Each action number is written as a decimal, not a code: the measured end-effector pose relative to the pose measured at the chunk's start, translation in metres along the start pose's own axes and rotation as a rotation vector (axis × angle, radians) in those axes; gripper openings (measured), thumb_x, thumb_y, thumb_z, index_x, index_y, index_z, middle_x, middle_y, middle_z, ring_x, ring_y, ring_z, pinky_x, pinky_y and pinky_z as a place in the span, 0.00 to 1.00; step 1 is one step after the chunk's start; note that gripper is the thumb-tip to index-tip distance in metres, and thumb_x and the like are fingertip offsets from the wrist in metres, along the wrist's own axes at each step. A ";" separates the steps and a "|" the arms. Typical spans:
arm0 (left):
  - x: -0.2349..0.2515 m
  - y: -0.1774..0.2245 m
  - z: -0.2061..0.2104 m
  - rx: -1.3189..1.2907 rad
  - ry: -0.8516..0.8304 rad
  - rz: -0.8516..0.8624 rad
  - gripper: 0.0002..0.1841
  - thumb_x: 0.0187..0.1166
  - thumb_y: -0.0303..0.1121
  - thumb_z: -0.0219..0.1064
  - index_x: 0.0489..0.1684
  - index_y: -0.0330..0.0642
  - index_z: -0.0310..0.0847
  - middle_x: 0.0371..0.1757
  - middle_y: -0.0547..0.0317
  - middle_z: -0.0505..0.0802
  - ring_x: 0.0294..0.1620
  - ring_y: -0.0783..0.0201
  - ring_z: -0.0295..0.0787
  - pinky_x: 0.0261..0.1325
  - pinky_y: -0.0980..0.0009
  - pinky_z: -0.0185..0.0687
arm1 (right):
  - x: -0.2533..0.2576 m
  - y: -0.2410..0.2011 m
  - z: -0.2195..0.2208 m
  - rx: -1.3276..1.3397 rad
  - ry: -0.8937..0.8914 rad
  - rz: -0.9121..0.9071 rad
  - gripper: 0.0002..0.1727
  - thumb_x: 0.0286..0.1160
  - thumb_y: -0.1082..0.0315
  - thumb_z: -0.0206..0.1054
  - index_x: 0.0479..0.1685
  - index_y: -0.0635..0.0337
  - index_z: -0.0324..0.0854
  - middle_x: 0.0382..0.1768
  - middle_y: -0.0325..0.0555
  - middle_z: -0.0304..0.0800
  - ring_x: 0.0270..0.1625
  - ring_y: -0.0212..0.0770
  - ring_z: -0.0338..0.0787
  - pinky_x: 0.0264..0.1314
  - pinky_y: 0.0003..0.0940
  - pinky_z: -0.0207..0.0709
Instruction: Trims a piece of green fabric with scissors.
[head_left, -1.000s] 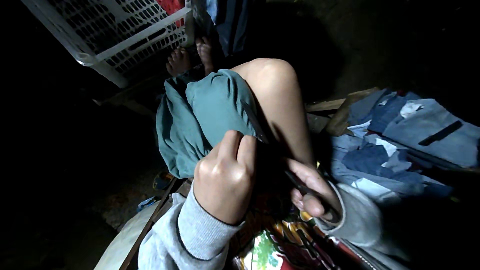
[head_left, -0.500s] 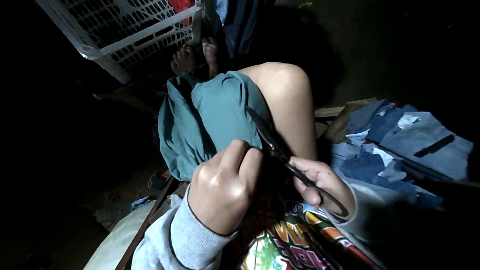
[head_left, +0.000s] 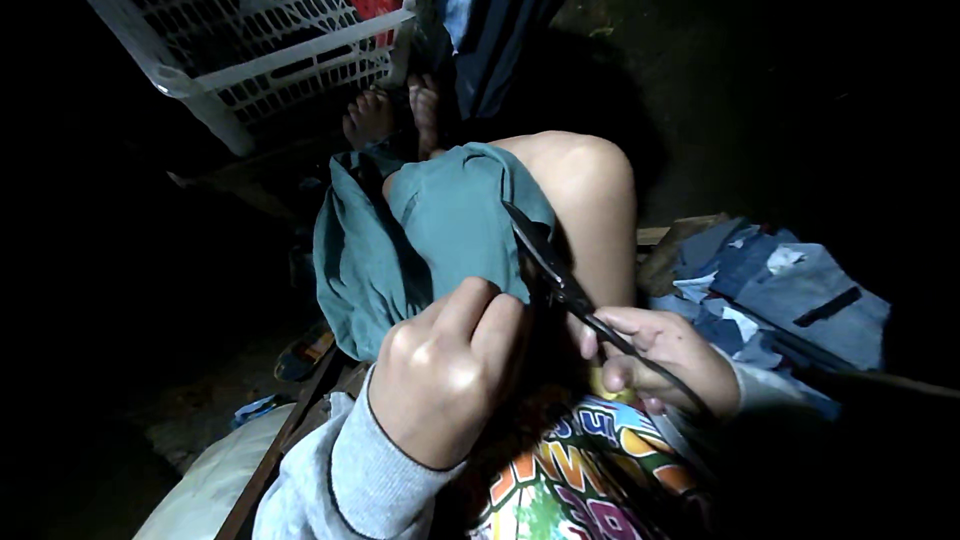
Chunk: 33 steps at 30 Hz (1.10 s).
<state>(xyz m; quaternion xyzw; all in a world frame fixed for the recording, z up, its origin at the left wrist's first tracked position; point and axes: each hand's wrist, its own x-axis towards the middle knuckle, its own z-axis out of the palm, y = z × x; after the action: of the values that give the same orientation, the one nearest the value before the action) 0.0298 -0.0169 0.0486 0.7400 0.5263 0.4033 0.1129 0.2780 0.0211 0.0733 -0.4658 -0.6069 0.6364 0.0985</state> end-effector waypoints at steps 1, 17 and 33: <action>-0.001 -0.001 -0.001 -0.016 0.003 -0.003 0.07 0.78 0.30 0.66 0.31 0.40 0.88 0.29 0.54 0.90 0.29 0.66 0.86 0.28 0.78 0.75 | -0.001 0.000 -0.001 0.002 -0.008 0.020 0.23 0.63 0.38 0.76 0.36 0.48 0.82 0.16 0.14 0.74 0.13 0.07 0.71 0.13 0.08 0.68; -0.028 0.020 0.025 -0.153 -0.317 -0.096 0.24 0.76 0.53 0.68 0.44 0.35 0.84 0.32 0.52 0.88 0.21 0.57 0.87 0.18 0.63 0.81 | -0.048 0.059 -0.008 0.170 -0.065 -0.010 0.24 0.70 0.32 0.67 0.42 0.41 0.86 0.15 0.14 0.72 0.16 0.07 0.68 0.17 0.08 0.64; 0.023 -0.141 0.056 -0.572 -0.055 -0.614 0.16 0.86 0.34 0.61 0.57 0.27 0.80 0.62 0.40 0.85 0.64 0.57 0.81 0.69 0.62 0.76 | -0.010 0.028 -0.001 -0.122 0.220 -0.293 0.27 0.61 0.33 0.75 0.39 0.46 0.82 0.16 0.13 0.70 0.19 0.06 0.66 0.20 0.06 0.62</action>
<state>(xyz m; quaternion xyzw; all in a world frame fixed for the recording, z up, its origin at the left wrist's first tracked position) -0.0241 0.0766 -0.0607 0.4980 0.5860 0.4609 0.4429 0.2964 0.0086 0.0541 -0.4443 -0.6914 0.5223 0.2275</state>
